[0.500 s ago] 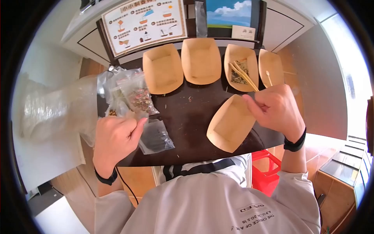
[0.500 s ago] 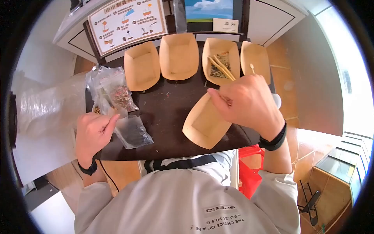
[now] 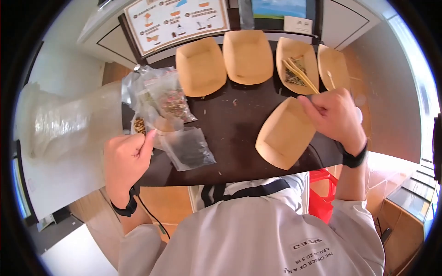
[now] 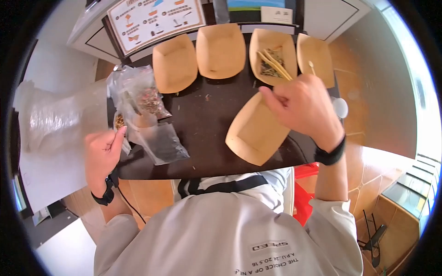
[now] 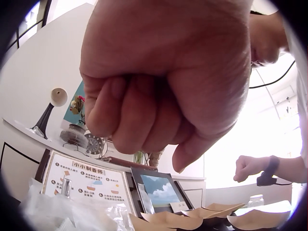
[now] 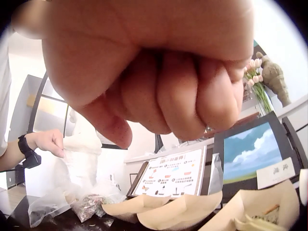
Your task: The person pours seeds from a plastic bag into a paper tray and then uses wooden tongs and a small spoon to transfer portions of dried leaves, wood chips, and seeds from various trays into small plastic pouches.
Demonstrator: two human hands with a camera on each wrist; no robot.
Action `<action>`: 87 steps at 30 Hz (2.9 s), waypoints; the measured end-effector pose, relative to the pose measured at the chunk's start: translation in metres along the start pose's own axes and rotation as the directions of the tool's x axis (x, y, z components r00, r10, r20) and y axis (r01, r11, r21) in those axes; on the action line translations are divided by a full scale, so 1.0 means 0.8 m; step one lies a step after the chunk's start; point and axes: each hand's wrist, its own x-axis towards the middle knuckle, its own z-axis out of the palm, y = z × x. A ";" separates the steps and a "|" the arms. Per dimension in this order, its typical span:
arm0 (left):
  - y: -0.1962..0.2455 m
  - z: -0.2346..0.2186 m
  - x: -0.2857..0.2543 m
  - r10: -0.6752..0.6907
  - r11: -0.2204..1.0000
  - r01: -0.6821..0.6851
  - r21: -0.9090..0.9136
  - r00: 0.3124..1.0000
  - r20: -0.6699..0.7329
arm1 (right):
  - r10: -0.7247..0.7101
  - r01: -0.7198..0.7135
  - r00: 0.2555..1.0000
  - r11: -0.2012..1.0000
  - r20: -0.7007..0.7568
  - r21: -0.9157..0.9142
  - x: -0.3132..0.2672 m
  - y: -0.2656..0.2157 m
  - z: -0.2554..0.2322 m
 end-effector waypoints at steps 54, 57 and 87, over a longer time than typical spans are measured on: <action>-0.132 0.085 -0.074 -0.801 0.477 0.791 -0.383 0.571 0.182 | 0.136 -0.127 0.991 0.897 0.008 0.423 -0.054 -0.047 0.050; -0.144 0.093 -0.087 -0.800 0.331 0.706 -0.626 0.561 0.210 | 0.200 -0.190 0.980 0.912 0.010 0.363 -0.066 -0.027 0.041; 0.070 0.119 -0.003 -0.105 -0.343 0.479 -0.808 0.835 0.540 | 0.240 -0.234 0.971 0.945 0.002 0.229 -0.131 -0.033 0.072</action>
